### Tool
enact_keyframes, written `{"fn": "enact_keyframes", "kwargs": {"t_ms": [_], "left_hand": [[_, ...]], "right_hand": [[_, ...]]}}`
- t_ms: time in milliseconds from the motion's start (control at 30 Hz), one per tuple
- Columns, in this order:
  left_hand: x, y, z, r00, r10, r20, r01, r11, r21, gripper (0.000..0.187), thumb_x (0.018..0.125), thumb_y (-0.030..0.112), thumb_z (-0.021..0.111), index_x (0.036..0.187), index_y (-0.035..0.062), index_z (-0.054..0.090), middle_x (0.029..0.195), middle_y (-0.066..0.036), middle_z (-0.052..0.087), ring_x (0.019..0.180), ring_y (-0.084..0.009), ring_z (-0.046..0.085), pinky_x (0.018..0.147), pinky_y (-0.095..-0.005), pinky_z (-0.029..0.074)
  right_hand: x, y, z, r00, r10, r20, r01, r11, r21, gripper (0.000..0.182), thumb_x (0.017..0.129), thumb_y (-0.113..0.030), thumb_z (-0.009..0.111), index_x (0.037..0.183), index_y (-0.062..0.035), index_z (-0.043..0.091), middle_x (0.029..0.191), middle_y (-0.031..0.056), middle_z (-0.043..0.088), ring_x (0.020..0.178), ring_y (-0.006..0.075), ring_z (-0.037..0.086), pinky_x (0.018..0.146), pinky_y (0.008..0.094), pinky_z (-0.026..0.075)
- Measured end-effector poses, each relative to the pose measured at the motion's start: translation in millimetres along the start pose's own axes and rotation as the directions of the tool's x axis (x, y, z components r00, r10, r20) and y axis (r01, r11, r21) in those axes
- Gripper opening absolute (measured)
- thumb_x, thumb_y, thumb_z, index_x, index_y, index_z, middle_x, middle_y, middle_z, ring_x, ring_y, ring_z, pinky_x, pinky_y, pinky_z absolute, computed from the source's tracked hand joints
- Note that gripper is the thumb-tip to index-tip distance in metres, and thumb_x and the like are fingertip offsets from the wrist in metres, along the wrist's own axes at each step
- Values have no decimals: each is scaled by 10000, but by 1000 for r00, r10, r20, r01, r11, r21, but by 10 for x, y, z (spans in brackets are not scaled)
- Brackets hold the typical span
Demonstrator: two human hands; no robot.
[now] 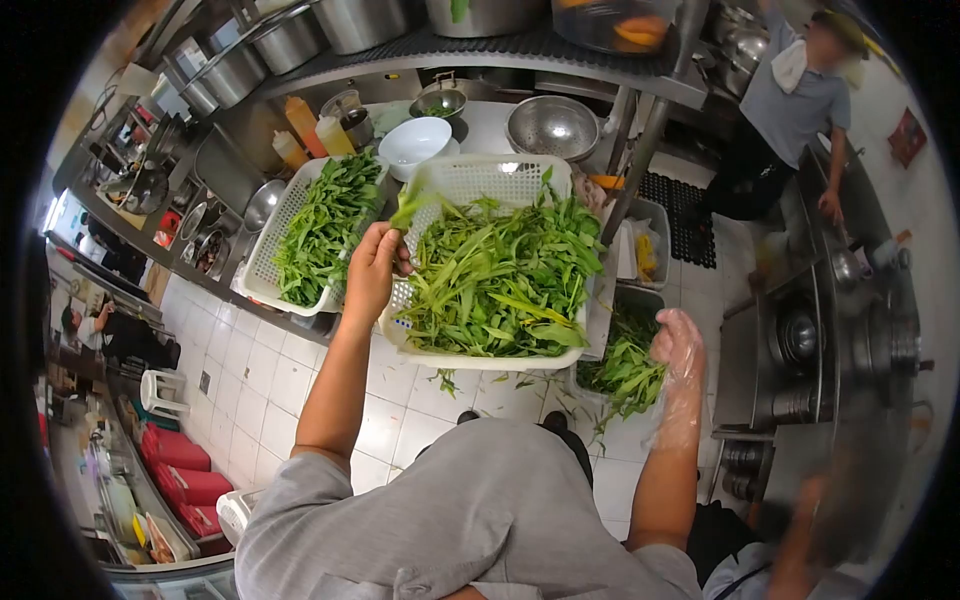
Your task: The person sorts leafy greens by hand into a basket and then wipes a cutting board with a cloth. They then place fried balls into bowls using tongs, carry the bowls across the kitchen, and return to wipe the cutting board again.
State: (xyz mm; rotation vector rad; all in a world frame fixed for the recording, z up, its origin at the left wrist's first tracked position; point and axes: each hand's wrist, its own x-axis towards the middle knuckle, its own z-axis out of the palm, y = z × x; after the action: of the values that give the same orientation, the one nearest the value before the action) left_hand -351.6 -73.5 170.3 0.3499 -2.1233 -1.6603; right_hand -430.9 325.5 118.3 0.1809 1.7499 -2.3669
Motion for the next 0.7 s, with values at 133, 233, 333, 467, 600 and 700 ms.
{"fn": "enact_keyframes", "kwargs": {"t_ms": [133, 233, 333, 467, 600, 700], "left_hand": [[22, -148, 51, 999, -7, 52, 26, 930, -367, 163, 964, 179, 439, 1007, 51, 531, 743, 3, 545, 588, -78, 508, 554, -209, 411], [-39, -146, 127, 982, -84, 167, 146, 906, -398, 184, 961, 187, 440, 1034, 46, 533, 759, 0, 557, 602, -80, 514, 578, -206, 417], [-76, -169, 247, 965, -115, 234, 213, 865, -454, 213, 959, 183, 436, 1085, 42, 534, 832, -20, 599, 660, -85, 535, 621, -226, 444], [-111, -77, 426, 935, -162, 314, 304, 822, -482, 231, 949, 155, 446, 1133, 36, 521, 928, -54, 630, 718, -94, 559, 670, -251, 479], [-113, -77, 620, 922, -185, 339, 337, 816, -470, 200, 919, 98, 489, 1106, 36, 520, 937, -75, 645, 689, -104, 571, 655, -248, 487], [-86, -80, 844, 919, -165, 358, 321, 840, -437, 174, 905, 88, 508, 1070, 35, 525, 913, -80, 653, 654, -106, 575, 649, -243, 487]], "right_hand": [[38, -29, 88, 999, -14, 45, 15, 999, -29, 187, 879, -245, 582, 848, -61, 576, 521, -58, 326, 433, 51, 279, 419, 231, 210], [8, -115, 196, 995, -50, 92, 54, 997, -46, 183, 874, -243, 588, 846, -62, 577, 530, -61, 334, 448, 47, 289, 427, 224, 215], [-26, -166, 274, 993, -52, 103, 57, 998, -42, 166, 875, -228, 584, 842, -65, 579, 537, -63, 338, 454, 47, 293, 429, 218, 216], [-60, -148, 248, 994, -59, 93, 61, 998, -17, 151, 876, -212, 582, 840, -66, 580, 541, -65, 339, 456, 45, 293, 429, 215, 217], [-95, -115, 139, 993, -40, 108, 46, 998, -49, 172, 890, -243, 574, 851, -75, 569, 550, -65, 330, 452, 40, 291, 418, 213, 212], [-174, -117, 91, 996, -34, 83, 38, 998, -45, 165, 891, -232, 570, 849, -73, 570, 557, -67, 332, 455, 38, 291, 418, 212, 210]]}}
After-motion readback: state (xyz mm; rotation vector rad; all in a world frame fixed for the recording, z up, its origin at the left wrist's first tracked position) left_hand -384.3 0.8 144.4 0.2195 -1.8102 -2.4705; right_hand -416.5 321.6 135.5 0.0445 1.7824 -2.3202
